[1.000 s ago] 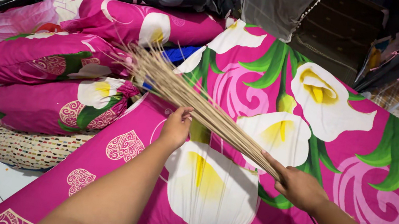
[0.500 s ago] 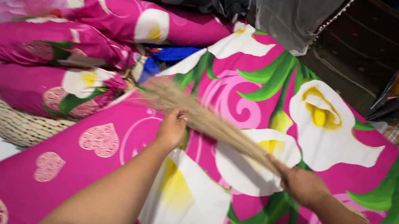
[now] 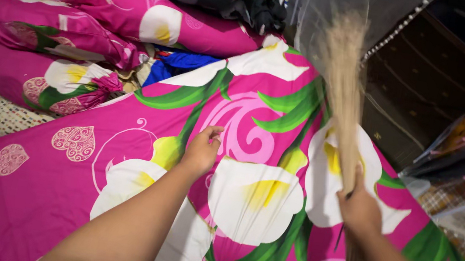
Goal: The person sits on a bed and sweeps the pink floral bed sheet with a stick broom, moving the broom back and forth across the surface. They then reposition a matching floral pillow on the bed and resume sweeping the sheet.
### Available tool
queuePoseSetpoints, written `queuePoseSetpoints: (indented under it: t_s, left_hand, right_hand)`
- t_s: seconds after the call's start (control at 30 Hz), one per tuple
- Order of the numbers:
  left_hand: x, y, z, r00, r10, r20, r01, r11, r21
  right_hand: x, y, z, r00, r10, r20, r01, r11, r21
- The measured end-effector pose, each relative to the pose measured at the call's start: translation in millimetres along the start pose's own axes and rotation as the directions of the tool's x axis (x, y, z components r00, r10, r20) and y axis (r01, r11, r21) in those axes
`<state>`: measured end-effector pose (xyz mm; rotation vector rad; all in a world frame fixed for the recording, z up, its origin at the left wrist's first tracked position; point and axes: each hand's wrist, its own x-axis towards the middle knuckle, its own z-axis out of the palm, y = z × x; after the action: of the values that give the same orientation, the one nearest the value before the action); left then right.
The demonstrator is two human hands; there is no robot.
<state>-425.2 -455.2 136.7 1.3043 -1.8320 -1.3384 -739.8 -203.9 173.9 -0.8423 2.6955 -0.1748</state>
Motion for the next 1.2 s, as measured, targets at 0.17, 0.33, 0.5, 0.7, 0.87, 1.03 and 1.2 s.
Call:
queuePoseSetpoints:
  t_s: [0.17,0.33,0.5,0.7,0.87,1.03,1.2]
  left_hand:
    - [11,14,-3,0.994,0.001,-0.110,0.005,0.999,0.048]
    - [13,10,-13,0.987,0.014,-0.158,-0.002,0.997,0.078]
    - [15,5,-17,0.986,-0.065,-0.155,0.073,0.996,0.047]
    - [18,1,-25,0.978,0.003,-0.208,0.006,0.999,0.042]
    - [37,6,-24,0.973,0.009,-0.231,0.002,0.999,0.043]
    - [63,22,-9,0.957,0.177,-0.230,-0.170,0.984,0.052]
    - [67,36,-5,0.973,0.082,-0.214,-0.064,0.994,0.091]
  right_hand:
    - [-54,-29,-1,0.922,-0.344,0.178,0.366,0.923,-0.115]
    - [-38,-40,12,0.748,-0.499,0.438,0.636,0.727,-0.259]
    - [39,8,29,0.829,-0.364,0.425,0.521,0.779,-0.350]
    - [130,54,0,0.984,-0.066,0.166,0.097,0.977,-0.192]
    - [109,53,-20,0.996,-0.084,-0.002,0.084,0.990,-0.111]
    - [29,27,-4,0.956,-0.249,0.153,0.270,0.952,-0.141]
    - [-14,-7,-3,0.806,-0.463,0.370,0.568,0.781,-0.261]
